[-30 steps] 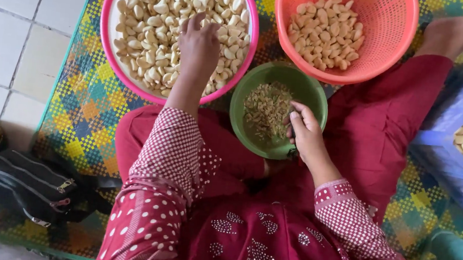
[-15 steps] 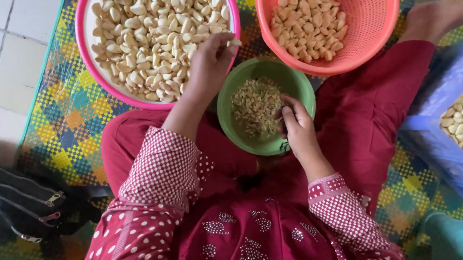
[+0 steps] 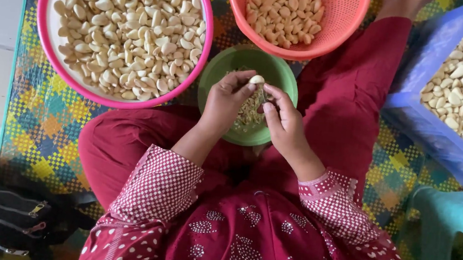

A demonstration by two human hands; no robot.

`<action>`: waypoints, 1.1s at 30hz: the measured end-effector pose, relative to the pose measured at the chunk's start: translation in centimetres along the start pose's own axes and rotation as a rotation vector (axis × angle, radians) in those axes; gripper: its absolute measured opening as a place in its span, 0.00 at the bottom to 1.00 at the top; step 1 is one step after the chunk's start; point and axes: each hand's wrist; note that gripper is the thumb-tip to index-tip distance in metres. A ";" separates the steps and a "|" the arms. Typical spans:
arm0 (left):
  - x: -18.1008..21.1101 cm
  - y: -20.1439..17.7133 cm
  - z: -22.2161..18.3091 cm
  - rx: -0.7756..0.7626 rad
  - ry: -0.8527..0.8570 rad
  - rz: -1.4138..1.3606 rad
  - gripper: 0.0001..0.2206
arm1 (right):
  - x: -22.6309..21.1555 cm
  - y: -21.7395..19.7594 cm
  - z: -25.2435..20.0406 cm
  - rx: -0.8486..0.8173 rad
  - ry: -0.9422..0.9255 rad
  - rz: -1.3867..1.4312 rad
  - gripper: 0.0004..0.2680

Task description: Peeling individual garlic cloves by hand and sorting them into containers.

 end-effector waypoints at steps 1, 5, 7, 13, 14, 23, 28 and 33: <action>0.1 0.1 -0.2 0.000 0.000 0.000 0.15 | -0.2 0.0 0.1 0.000 0.000 0.000 0.13; 0.4 0.4 -1.0 -0.006 0.058 0.104 0.15 | -0.3 -0.1 0.2 -0.040 0.030 -0.087 0.13; 0.5 0.6 -1.1 -0.007 0.077 0.112 0.15 | -0.2 -0.2 0.3 -0.052 0.043 -0.117 0.13; 0.9 0.6 -1.2 -0.013 0.126 0.168 0.14 | -0.8 -0.1 0.4 -0.054 0.074 -0.238 0.14; 1.0 0.6 -1.2 -0.016 0.128 0.170 0.14 | -0.7 -0.1 0.5 -0.055 0.067 -0.251 0.14; 1.3 0.6 -1.2 -0.019 0.163 0.217 0.13 | -0.9 -0.1 0.7 -0.065 0.071 -0.263 0.14; 1.3 0.7 -1.2 -0.006 0.181 0.244 0.13 | -1.3 -0.3 0.8 -0.079 0.089 -0.246 0.14; 1.3 0.8 -1.2 0.001 0.190 0.273 0.12 | -1.2 -0.3 0.7 -0.086 0.107 -0.237 0.14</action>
Point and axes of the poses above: each hand's wrist, its own z-axis towards the middle knuckle, its own y-axis out of the palm, x = y × z, and after that the axes turned 1 degree about y, right-handed
